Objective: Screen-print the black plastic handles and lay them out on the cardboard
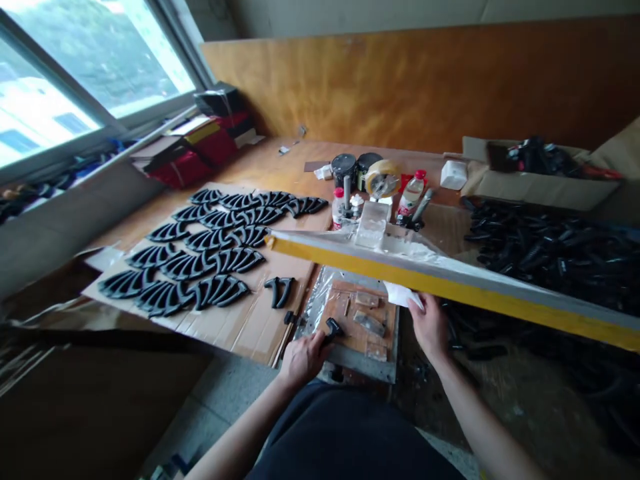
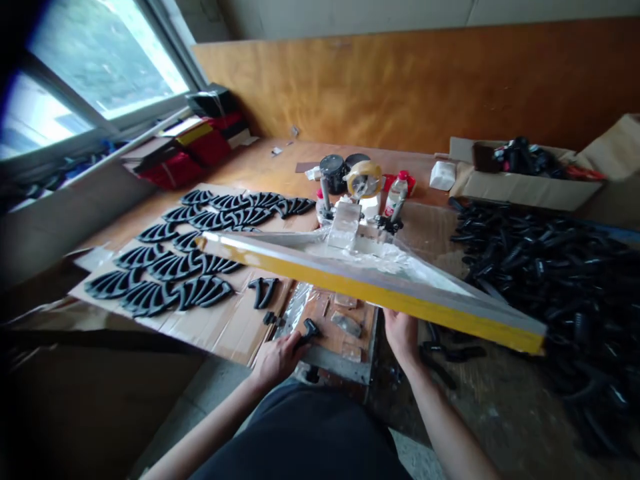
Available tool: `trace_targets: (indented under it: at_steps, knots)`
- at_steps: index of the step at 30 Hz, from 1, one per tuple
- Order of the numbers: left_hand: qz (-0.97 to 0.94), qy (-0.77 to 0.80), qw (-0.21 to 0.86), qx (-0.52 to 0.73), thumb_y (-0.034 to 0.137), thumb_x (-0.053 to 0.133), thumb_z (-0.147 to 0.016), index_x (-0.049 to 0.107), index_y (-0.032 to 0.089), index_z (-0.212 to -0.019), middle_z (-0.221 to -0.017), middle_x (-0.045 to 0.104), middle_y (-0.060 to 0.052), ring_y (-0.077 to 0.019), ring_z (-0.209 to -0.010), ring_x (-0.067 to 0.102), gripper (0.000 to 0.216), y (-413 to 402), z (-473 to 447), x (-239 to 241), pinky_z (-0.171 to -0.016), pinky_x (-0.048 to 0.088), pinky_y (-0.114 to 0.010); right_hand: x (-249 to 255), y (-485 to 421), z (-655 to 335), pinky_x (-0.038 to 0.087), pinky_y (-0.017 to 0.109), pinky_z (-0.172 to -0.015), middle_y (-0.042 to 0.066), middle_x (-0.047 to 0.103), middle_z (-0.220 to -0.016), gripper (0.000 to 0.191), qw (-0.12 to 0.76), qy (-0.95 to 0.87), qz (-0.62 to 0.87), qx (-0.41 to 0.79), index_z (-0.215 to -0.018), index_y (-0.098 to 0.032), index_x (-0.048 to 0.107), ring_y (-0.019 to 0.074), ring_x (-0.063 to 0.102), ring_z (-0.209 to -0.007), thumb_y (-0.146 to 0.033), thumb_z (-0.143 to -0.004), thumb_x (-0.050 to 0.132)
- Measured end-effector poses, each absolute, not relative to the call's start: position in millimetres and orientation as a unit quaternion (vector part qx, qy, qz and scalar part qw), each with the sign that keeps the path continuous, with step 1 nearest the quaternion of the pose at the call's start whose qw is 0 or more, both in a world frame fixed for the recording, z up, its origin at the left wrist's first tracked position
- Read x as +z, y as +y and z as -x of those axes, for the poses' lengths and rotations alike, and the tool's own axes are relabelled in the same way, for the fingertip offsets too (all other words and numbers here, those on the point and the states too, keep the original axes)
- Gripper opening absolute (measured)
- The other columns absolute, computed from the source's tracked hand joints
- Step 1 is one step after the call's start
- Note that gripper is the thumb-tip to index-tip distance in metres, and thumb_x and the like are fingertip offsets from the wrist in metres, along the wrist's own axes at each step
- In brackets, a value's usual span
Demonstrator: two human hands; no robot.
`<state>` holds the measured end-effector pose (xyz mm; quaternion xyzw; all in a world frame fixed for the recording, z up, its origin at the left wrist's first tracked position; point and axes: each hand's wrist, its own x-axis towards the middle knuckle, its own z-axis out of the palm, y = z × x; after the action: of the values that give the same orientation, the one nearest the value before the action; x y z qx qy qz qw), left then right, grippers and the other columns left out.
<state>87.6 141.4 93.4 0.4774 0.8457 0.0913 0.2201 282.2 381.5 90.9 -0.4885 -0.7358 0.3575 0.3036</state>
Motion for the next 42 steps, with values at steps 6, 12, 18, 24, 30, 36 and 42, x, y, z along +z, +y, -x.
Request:
trace_targets:
  at_steps: [6, 12, 18, 24, 30, 36, 42]
  knots:
    - [-0.499, 0.832, 0.226, 0.093, 0.053, 0.033, -0.093, 0.061, 0.021, -0.1, -0.088, 0.069, -0.011, -0.0236, -0.08, 0.065, 0.043, 134, -81, 88, -0.067, 0.041, -0.028, 95, 296, -202, 0.044, 0.038, -0.104, 0.008, 0.062, -0.127, 0.041, 0.206, -0.919, 0.182, 0.282, -0.126, -0.021, 0.059, 0.0215, 0.057, -0.119, -0.011, -0.092, 0.039]
    - [-0.502, 0.827, 0.227, 0.109, 0.046, 0.035, -0.093, 0.06, 0.02, -0.113, -0.094, 0.07, -0.015, -0.0293, -0.084, 0.066, 0.041, 133, -77, 82, -0.069, 0.043, -0.033, 74, 262, -203, 0.042, 0.043, -0.108, 0.012, 0.051, -0.139, 0.053, 0.111, -0.967, 0.072, 0.216, -0.138, -0.015, 0.049, 0.025, 0.046, -0.13, -0.004, -0.088, 0.037]
    - [-0.524, 0.811, 0.242, 0.096, 0.039, 0.037, -0.092, 0.061, 0.019, -0.108, -0.092, 0.07, -0.014, -0.0291, -0.082, 0.067, 0.035, 132, -73, 82, -0.069, 0.044, -0.034, 81, 265, -206, 0.041, 0.041, -0.109, 0.011, 0.051, -0.139, 0.056, 0.076, -0.97, 0.059, 0.222, -0.14, -0.016, 0.048, 0.0238, 0.047, -0.13, -0.003, -0.087, 0.035]
    - [-0.528, 0.813, 0.229, 0.087, 0.042, 0.035, -0.093, 0.061, 0.02, -0.104, -0.092, 0.071, -0.012, -0.0277, -0.082, 0.068, 0.037, 133, -73, 82, -0.065, 0.044, -0.032, 81, 264, -195, 0.04, 0.041, -0.11, 0.013, 0.05, -0.14, 0.055, 0.066, -0.964, 0.08, 0.243, -0.138, -0.013, 0.049, 0.0232, 0.045, -0.131, -0.003, -0.086, 0.036]
    - [-0.549, 0.81, 0.195, 0.066, 0.042, 0.036, -0.094, 0.057, 0.022, -0.096, -0.084, 0.071, -0.005, -0.0244, -0.075, 0.068, 0.03, 133, -72, 83, -0.058, 0.042, -0.029, 105, 282, -227, 0.051, 0.036, -0.094, 0.007, 0.068, -0.118, 0.04, 0.053, -0.914, 0.141, 0.377, -0.12, -0.022, 0.063, 0.0216, 0.063, -0.109, -0.012, -0.091, 0.038]
    - [-0.551, 0.813, 0.182, 0.054, 0.047, 0.035, -0.094, 0.055, 0.022, -0.093, -0.083, 0.07, -0.003, -0.0224, -0.075, 0.069, 0.032, 134, -72, 83, -0.056, 0.04, -0.028, 110, 315, -204, 0.052, 0.025, -0.056, 0.004, 0.068, -0.089, 0.026, 0.136, -0.738, 0.367, 0.55, -0.106, -0.019, 0.057, 0.0174, 0.065, -0.072, -0.038, -0.09, 0.05]
    - [-0.549, 0.812, 0.191, 0.051, 0.048, 0.034, -0.094, 0.056, 0.023, -0.102, -0.087, 0.071, -0.004, -0.0215, -0.076, 0.068, 0.034, 133, -72, 83, -0.059, 0.042, -0.027, 87, 293, -178, 0.042, 0.021, -0.05, 0.003, 0.066, -0.084, 0.028, 0.018, -0.814, 0.333, 0.475, -0.098, -0.019, 0.057, 0.0147, 0.061, -0.062, -0.02, -0.073, 0.069]
